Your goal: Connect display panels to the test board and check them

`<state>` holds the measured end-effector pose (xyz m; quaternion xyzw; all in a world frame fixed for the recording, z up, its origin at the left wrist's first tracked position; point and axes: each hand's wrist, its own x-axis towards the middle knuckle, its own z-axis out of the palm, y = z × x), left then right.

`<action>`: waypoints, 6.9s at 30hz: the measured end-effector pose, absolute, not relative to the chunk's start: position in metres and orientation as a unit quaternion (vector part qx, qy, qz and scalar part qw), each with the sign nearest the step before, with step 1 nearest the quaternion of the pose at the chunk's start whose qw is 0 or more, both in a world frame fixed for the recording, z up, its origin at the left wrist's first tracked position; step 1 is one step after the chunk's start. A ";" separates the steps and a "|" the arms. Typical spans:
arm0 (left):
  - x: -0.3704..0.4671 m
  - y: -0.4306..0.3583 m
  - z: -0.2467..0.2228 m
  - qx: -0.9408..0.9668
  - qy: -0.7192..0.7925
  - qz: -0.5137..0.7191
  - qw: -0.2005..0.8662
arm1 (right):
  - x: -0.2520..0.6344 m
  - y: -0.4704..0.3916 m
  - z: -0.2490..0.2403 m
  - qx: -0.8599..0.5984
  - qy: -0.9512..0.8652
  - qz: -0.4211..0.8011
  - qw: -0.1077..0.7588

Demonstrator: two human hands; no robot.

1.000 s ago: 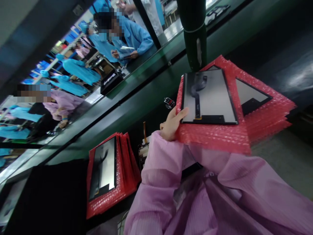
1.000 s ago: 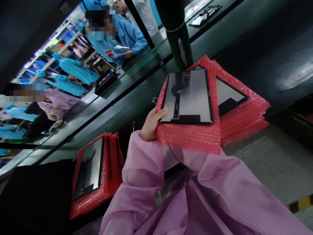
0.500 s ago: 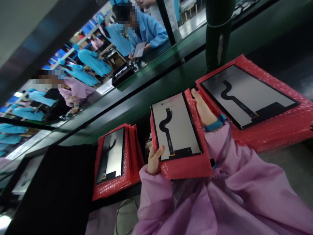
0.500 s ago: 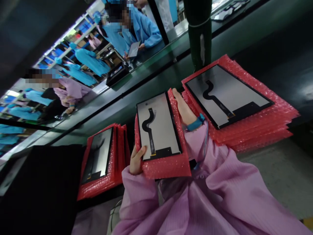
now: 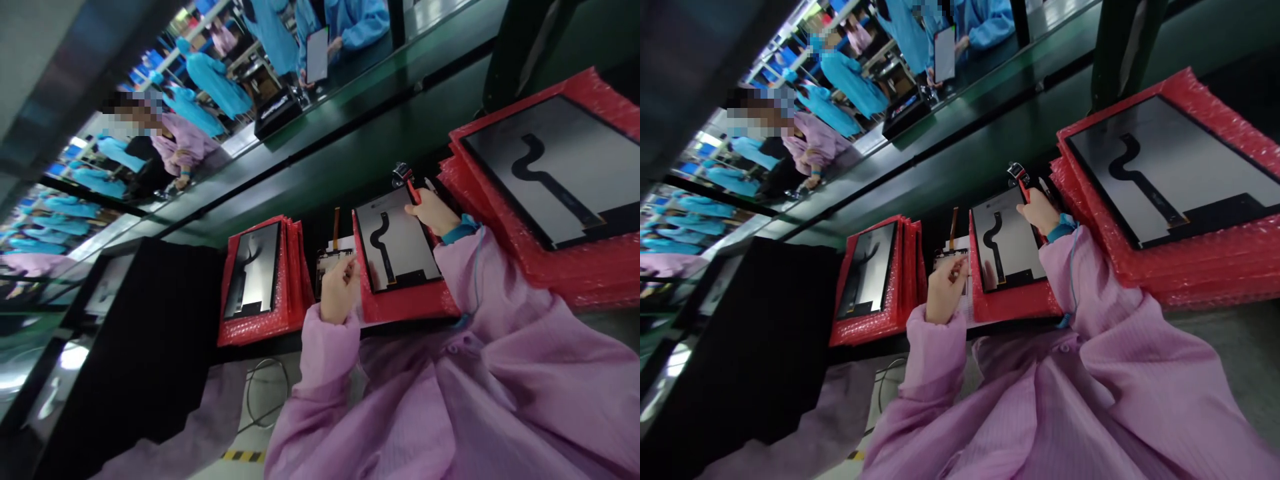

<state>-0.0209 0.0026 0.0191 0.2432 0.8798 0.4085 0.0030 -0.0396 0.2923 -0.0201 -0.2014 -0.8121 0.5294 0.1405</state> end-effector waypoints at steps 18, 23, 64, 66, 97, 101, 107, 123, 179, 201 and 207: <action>-0.126 0.027 -0.005 0.116 0.862 0.489 -0.066 | -0.020 0.243 0.005 0.013 -0.937 0.331 0.107; -0.130 0.024 -0.005 0.096 0.746 0.658 -0.020 | -0.019 0.232 0.002 0.031 -0.924 0.367 0.103; -0.111 0.019 0.005 0.374 0.785 0.493 0.034 | -0.021 0.213 0.005 0.088 -0.801 0.587 0.084; -0.111 0.019 0.006 0.390 0.790 0.471 0.032 | -0.022 0.213 0.004 0.107 -0.820 0.552 0.109; -0.105 0.020 0.013 0.464 0.819 0.333 0.052 | -0.021 0.210 0.003 0.142 -0.852 0.447 0.234; -0.105 0.021 0.011 0.455 0.820 0.344 0.054 | -0.021 0.208 0.001 0.159 -0.869 0.412 0.223; -0.106 0.022 0.010 0.442 0.832 0.329 0.070 | -0.020 0.206 0.002 0.146 -0.885 0.389 0.210; -0.104 0.024 0.013 0.434 0.840 0.319 0.063 | -0.020 0.206 0.000 0.142 -0.889 0.381 0.212; -0.095 0.028 0.019 0.407 0.868 0.280 0.055 | -0.023 0.201 -0.005 0.122 -0.880 0.409 0.210; -0.094 0.036 0.014 0.341 0.889 0.306 0.009 | -0.023 0.201 -0.006 0.130 -0.887 0.391 0.210; -0.060 0.004 0.015 0.306 0.869 0.347 -0.178 | -0.019 0.205 -0.003 0.102 -0.883 0.399 0.227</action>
